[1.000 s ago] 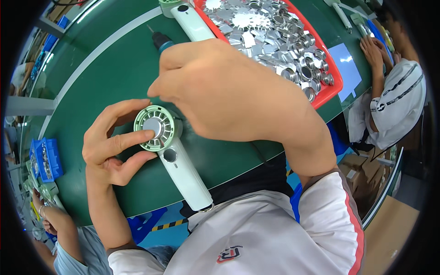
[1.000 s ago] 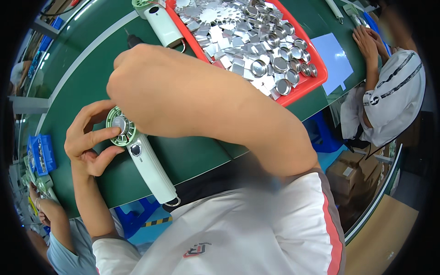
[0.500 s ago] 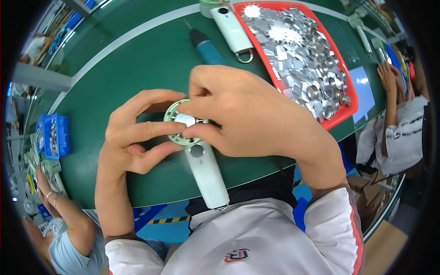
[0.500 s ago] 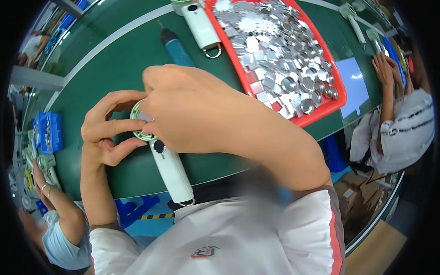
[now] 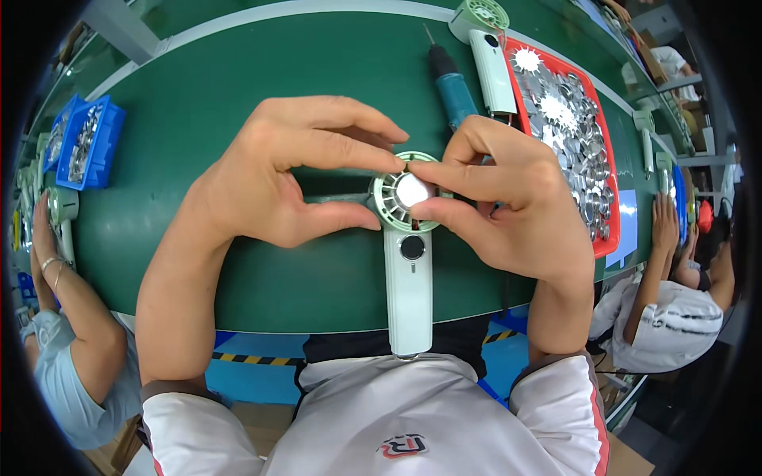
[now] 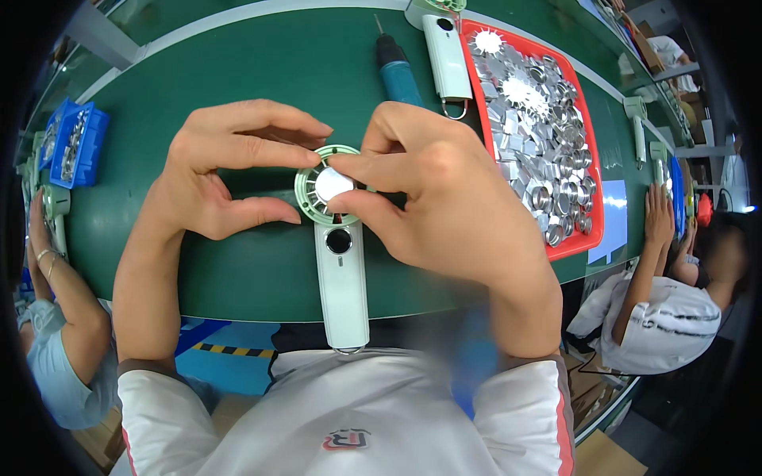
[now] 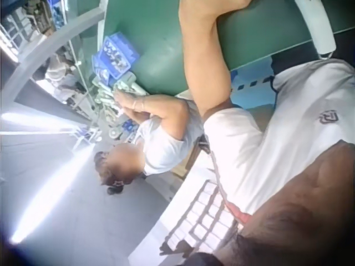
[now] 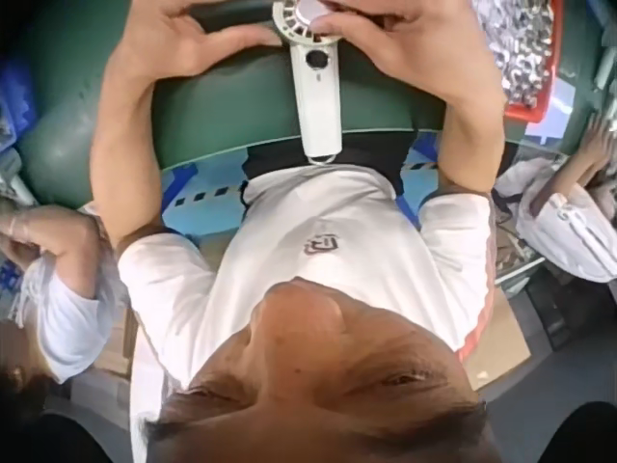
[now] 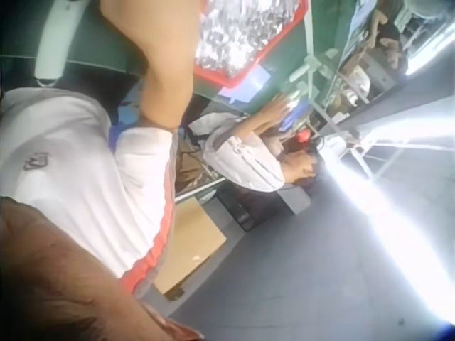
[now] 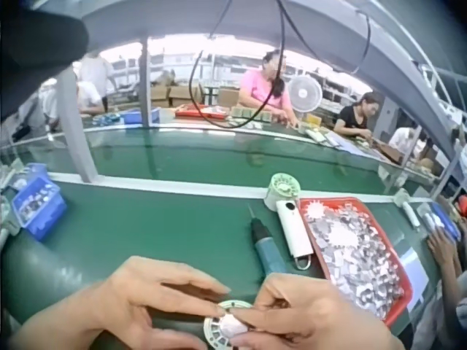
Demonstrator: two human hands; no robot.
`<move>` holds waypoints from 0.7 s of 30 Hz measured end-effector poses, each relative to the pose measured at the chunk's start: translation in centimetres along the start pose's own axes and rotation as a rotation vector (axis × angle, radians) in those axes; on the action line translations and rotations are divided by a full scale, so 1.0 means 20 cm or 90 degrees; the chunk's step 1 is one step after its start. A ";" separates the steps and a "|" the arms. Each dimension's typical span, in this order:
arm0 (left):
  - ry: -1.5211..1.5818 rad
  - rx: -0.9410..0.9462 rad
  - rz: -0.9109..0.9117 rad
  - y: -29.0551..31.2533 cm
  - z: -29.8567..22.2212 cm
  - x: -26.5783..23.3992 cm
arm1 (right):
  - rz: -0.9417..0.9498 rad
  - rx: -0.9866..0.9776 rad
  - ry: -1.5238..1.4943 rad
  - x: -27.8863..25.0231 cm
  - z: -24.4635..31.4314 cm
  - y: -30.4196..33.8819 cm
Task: The recorder is assembling small handheld battery-powered fans by installing internal components like motors and battery contacts into the plastic casing.
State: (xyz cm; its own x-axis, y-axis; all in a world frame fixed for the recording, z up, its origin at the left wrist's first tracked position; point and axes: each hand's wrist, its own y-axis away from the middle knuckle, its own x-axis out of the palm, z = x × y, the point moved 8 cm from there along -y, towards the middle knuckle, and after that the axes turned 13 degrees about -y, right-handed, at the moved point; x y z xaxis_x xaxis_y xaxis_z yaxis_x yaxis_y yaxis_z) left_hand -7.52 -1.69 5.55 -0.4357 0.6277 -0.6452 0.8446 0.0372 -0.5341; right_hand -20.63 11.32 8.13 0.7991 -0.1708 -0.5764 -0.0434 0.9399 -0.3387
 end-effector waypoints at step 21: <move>-0.003 0.087 -0.058 -0.01 -0.08 0.03 | 0.005 0.021 -0.034 -0.01 -0.03 0.01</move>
State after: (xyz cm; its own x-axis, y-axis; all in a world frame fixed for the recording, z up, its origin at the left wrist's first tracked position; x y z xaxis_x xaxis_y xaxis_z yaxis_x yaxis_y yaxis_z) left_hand -7.50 -0.05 6.15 -0.5099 0.6233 -0.5929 0.7517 -0.0124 -0.6594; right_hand -21.26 11.37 7.70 0.8298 -0.1475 -0.5382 -0.0309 0.9508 -0.3083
